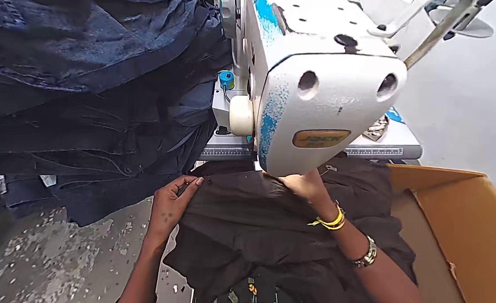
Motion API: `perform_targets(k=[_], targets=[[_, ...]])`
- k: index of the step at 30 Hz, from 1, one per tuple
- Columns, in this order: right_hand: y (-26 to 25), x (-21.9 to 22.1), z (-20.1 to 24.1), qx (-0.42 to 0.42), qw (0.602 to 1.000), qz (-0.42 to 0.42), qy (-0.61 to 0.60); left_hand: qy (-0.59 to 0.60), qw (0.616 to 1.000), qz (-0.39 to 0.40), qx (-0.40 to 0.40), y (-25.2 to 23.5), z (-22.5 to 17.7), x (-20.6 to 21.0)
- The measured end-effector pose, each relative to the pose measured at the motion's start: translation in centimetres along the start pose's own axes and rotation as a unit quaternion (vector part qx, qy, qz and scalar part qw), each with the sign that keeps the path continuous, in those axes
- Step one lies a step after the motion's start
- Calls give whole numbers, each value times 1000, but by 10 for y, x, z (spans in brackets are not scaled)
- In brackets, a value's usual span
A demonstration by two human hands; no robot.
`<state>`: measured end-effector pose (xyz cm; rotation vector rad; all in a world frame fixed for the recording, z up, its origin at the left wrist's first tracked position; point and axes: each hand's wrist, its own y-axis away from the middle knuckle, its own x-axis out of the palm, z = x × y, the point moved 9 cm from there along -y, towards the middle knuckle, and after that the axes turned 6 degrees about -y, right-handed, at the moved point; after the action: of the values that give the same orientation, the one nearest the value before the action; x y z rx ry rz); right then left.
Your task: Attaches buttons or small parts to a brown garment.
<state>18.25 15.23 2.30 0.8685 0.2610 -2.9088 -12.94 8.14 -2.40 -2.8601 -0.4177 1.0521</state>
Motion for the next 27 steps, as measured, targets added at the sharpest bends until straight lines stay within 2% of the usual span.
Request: perform_targets(k=[5,9,11,14,16,17,18,19,20,22,24,27], targets=[[5,-16,-6,-62,994,47,-82,-6,1000,-5,23,-9,-17,3],[9,-44,-28,-58,997,-6,-55,-4,998,0,64,-17,-47,10],[11,-54,-31,-74,997,-26,-18,-6,997,5,72,-22,-54,14],[14,-78,-46,-117,992,-1,50,-17,997,15,77,-22,-53,20],[10,-113,-73,-127,979,11,157,-42,995,14,87,-18,-49,22],[7,-135,-88,-118,965,4,233,-64,993,8,97,-15,-47,23],[4,-155,-101,-72,954,-7,290,-83,990,7,111,-13,-48,27],[1,-170,-108,-26,946,-30,323,-90,988,16,128,-11,-51,33],[-2,-177,-106,-23,942,-61,328,-78,986,42,144,-10,-57,43],[-15,-163,-82,-54,951,-104,288,-9,980,113,162,-9,-73,67],[-35,-128,-57,-100,948,-100,284,75,975,167,128,-7,-90,88],[-64,-84,-52,-147,915,-95,363,124,976,168,55,-7,-107,100]])
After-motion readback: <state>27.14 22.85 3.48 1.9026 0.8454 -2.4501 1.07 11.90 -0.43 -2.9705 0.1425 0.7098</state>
